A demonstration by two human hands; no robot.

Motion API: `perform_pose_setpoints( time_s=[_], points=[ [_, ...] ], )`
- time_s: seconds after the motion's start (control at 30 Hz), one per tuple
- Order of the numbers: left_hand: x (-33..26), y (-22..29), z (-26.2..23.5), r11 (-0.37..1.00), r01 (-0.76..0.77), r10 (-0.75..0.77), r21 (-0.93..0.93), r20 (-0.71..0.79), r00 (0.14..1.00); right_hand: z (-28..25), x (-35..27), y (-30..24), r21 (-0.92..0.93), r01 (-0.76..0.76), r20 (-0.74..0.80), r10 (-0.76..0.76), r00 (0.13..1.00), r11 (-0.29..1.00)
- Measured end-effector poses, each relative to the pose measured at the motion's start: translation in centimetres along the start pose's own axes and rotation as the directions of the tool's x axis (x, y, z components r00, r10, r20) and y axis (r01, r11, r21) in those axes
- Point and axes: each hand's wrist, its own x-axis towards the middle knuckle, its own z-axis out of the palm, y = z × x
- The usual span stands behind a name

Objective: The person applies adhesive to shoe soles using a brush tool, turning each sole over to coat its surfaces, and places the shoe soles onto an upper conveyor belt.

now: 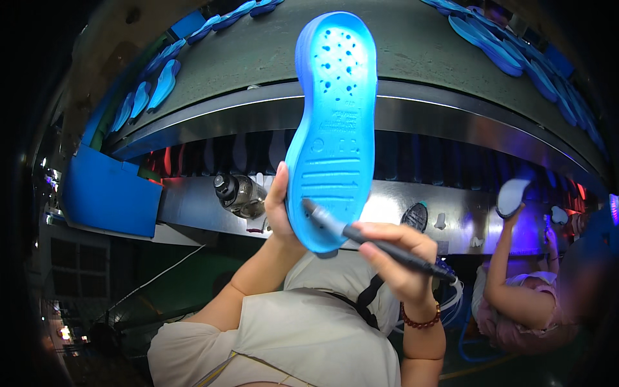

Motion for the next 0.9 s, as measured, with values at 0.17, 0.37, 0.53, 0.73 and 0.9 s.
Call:
perform_pose_setpoints(
  time_s=[0.17, 0.37, 0.53, 0.73, 0.9],
  points=[
    [1.1, 1.5, -1.4, 0.999, -0.007, 0.002, -0.045, -0.12, 0.993, 0.7, 0.4, -1.2, -0.132, 0.14, 0.114, -0.126, 0.986, 0.981],
    [2.3, 2.2, -0.6, 0.999, 0.019, -0.024, -0.045, -0.098, 0.995, 0.2, 2.0, -2.7, -0.245, 0.305, 0.278, -0.235, 0.931, 0.92],
    [2.8, 3.0, -0.8, 0.997, 0.044, -0.039, 0.065, -0.088, 0.995, -0.1, 2.8, -4.0, -0.281, 0.378, 0.45, -0.226, 0.864, 0.882],
    [3.6, 3.9, -0.8, 0.968, 0.229, -0.231, -0.107, -0.01, 0.973, 1.4, 1.8, -4.5, -0.317, 0.407, 0.583, -0.163, 0.796, 0.857],
    [3.9, 4.6, 0.5, 0.735, 0.621, -0.565, 0.273, -0.26, 0.783, -1.0, 3.0, -4.3, -0.414, 0.389, 0.538, -0.123, 0.834, 0.823]
  ],
)
